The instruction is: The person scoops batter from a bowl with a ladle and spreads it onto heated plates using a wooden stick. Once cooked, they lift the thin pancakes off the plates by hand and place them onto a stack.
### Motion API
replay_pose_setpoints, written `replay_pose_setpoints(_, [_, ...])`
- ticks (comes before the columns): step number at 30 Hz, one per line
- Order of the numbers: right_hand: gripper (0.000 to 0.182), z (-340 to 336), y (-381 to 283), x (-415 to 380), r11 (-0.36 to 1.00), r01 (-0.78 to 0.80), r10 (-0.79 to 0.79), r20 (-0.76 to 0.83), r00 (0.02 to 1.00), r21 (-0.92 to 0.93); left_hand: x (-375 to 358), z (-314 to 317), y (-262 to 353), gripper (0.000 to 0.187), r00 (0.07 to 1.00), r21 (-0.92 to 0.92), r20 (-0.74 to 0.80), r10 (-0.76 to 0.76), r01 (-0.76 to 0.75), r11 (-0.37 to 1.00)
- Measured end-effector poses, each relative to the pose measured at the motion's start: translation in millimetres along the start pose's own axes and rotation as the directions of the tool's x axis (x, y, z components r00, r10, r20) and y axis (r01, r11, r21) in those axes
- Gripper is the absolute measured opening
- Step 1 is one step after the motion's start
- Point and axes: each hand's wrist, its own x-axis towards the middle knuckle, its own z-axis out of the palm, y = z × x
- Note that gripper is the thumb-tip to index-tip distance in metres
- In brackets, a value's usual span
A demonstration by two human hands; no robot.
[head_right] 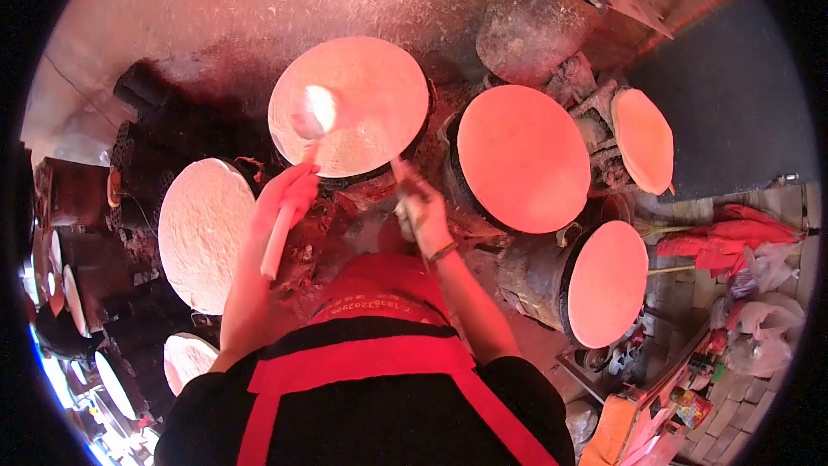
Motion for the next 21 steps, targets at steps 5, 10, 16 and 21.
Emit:
replay_pose_setpoints(5, [0.038, -22, 57, 1, 0.954, 0.248, -0.246, 0.033, 0.969, -0.170, -36, -4, -3, 0.010, 0.969, 0.189, -0.246, 0.003, 0.045, 0.981])
replay_pose_setpoints(10, [0.038, -14, 38, -46, 0.883, 0.324, -0.267, 0.206, 0.942, -0.340, -54, -26, -19, 0.008, 0.949, 0.229, -0.310, 0.053, 0.021, 0.973])
replay_pose_setpoints(16, [0.041, -14, 33, -48, 0.475, 0.371, -0.288, 0.257, 0.923, -0.798, -63, -59, -51, 0.008, 0.860, 0.413, -0.393, 0.325, -0.150, 0.898])
replay_pose_setpoints(21, [0.037, -39, 29, -29, 0.549, 0.579, -0.441, 0.380, 0.813, -0.602, -62, -66, -89, 0.006, 0.861, 0.062, -0.429, 0.274, -0.274, 0.960])
